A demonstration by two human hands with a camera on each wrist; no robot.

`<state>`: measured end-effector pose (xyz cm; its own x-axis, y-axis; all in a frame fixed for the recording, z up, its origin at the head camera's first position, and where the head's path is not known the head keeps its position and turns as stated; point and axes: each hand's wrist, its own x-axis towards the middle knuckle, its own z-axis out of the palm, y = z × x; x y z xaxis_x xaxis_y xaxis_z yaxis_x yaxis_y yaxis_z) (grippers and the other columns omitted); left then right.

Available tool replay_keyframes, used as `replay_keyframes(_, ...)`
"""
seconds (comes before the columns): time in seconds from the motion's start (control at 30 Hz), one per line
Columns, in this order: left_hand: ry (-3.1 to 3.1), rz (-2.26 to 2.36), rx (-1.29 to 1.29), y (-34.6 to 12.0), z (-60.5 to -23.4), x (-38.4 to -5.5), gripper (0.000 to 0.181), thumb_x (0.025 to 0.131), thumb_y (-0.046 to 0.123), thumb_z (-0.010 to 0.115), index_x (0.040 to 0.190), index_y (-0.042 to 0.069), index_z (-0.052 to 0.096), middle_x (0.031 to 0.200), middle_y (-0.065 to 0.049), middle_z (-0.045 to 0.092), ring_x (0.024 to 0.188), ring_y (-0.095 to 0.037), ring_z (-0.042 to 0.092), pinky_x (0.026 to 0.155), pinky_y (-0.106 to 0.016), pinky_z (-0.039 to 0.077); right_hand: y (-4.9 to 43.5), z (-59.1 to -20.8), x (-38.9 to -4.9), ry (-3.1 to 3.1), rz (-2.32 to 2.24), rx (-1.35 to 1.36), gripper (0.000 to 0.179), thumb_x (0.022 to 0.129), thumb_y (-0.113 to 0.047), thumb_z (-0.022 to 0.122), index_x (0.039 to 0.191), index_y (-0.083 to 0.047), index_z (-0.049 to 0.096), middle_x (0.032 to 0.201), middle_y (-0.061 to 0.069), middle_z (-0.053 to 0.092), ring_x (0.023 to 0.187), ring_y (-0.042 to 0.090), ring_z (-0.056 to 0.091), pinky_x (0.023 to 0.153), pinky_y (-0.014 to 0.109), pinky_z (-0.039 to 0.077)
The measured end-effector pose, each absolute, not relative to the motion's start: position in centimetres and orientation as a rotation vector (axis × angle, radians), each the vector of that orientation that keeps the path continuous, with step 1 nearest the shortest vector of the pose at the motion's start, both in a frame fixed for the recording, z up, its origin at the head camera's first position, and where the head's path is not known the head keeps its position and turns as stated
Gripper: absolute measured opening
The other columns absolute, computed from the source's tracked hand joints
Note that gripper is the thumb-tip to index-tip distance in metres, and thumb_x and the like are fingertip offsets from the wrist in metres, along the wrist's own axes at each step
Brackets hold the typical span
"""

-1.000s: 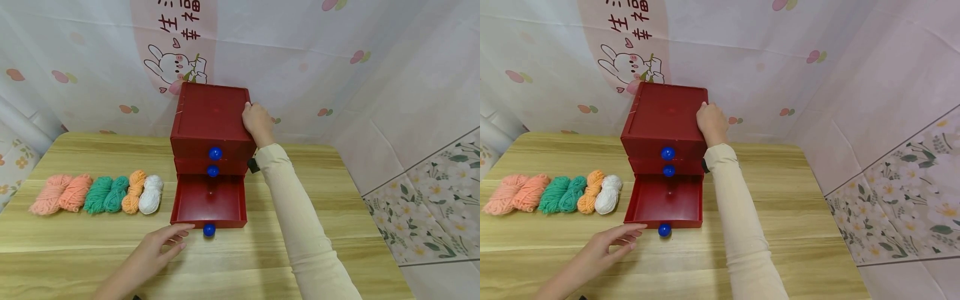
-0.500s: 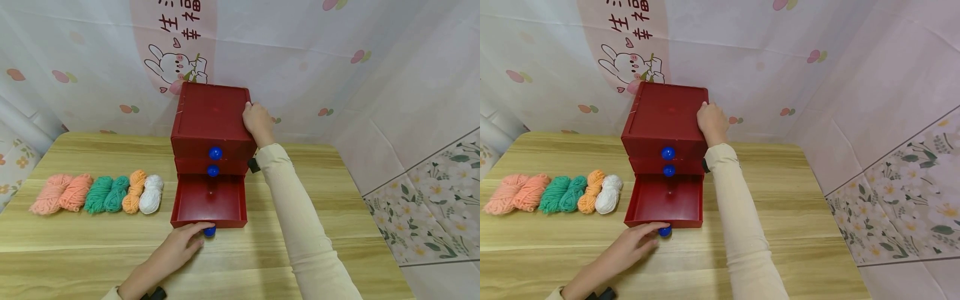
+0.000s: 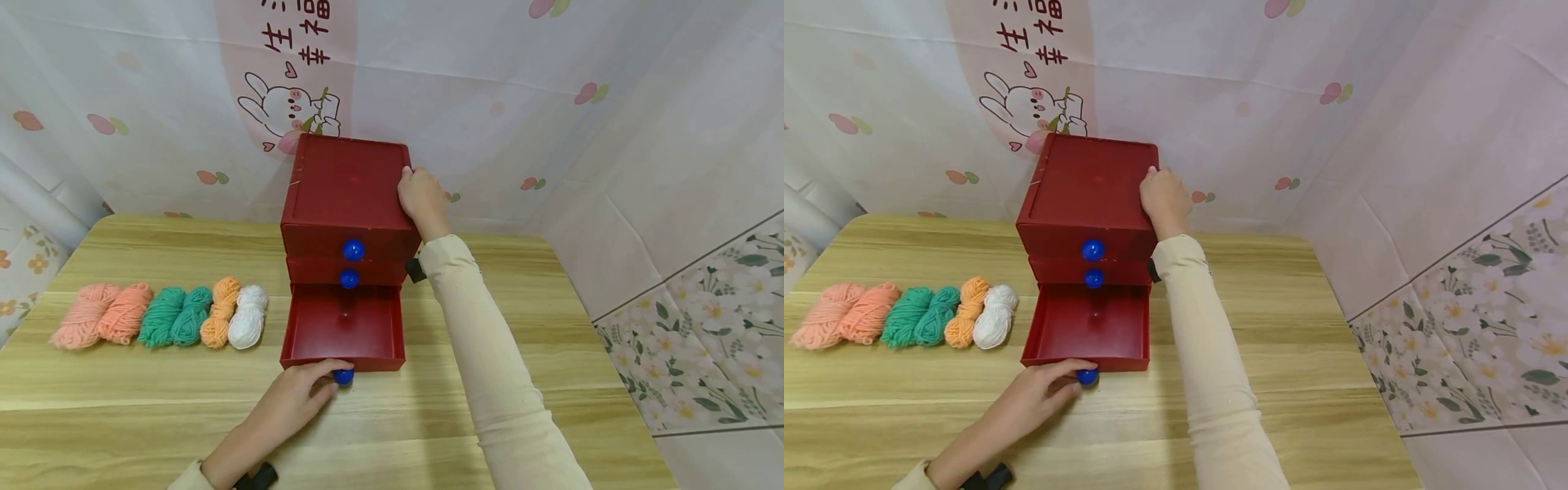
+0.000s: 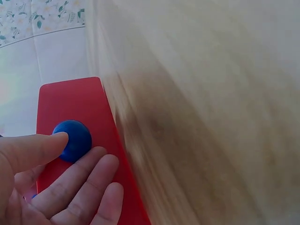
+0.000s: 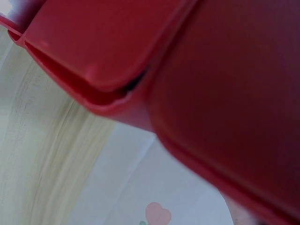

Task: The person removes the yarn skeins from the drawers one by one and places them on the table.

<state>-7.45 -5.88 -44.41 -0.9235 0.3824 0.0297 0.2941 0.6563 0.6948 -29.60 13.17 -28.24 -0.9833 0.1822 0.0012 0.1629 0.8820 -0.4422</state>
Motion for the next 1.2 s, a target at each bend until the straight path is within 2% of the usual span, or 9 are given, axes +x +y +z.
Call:
replay_keyframes(0.17, 2.785, 1.113, 0.519, -5.6, -44.2, -7.9, 0.029, 0.082, 0.015, 0.070, 0.108, 0.029, 0.066, 0.091, 0.009, 0.069, 0.063, -0.003, 0.045, 0.057, -0.018, 0.038, 13.3, -28.2, -29.5, -3.001, 0.702, -0.272, 0.051, 0.102, -0.039, 0.022, 0.129, -0.005, 0.049, 0.124, 0.015, 0.057, 0.111, 0.032, 0.055, 0.094, 0.052, 0.038)
replay_keyframes(0.3, 2.800, 1.115, 0.511, -5.6, -44.2, -8.4, 0.028, 0.082, 0.015, 0.071, 0.106, 0.029, 0.067, 0.084, 0.009, 0.068, 0.058, -0.002, 0.043, 0.053, -0.018, 0.036, 13.3, -28.2, -29.4, -3.005, 0.702, -0.263, 0.051, 0.102, -0.038, 0.022, 0.128, -0.005, 0.050, 0.122, 0.015, 0.058, 0.113, 0.033, 0.055, 0.096, 0.054, 0.036)
replay_keyframes(0.8, 2.787, 1.135, 0.518, -5.7, -44.3, -9.9, 0.026, 0.082, 0.015, 0.071, 0.104, 0.028, 0.068, 0.091, 0.009, 0.070, 0.073, -0.002, 0.059, 0.064, -0.022, 0.046, 13.4, -28.0, -29.4, -3.011, 0.716, -0.266, 0.051, 0.102, -0.038, 0.022, 0.129, -0.005, 0.049, 0.124, 0.016, 0.057, 0.113, 0.033, 0.055, 0.097, 0.053, 0.035)
replay_keyframes(1.0, 2.786, 1.151, 0.502, -5.6, -44.1, -10.1, 0.026, 0.082, 0.016, 0.071, 0.104, 0.029, 0.068, 0.088, 0.010, 0.070, 0.073, -0.001, 0.061, 0.062, -0.021, 0.046, 13.3, -28.0, -29.3, -3.017, 0.720, -0.258, 0.051, 0.102, -0.039, 0.022, 0.128, -0.005, 0.049, 0.121, 0.015, 0.058, 0.111, 0.033, 0.055, 0.095, 0.051, 0.037)
replay_keyframes(1.2, 2.789, 1.134, 0.489, -5.4, -43.5, -10.0, 0.027, 0.082, 0.015, 0.071, 0.105, 0.028, 0.068, 0.084, 0.010, 0.069, 0.067, -0.001, 0.056, 0.057, -0.020, 0.042, 13.3, -28.0, -29.2, -3.016, 0.718, -0.259, 0.051, 0.102, -0.039, 0.022, 0.126, -0.005, 0.050, 0.120, 0.015, 0.058, 0.110, 0.033, 0.056, 0.094, 0.051, 0.037)
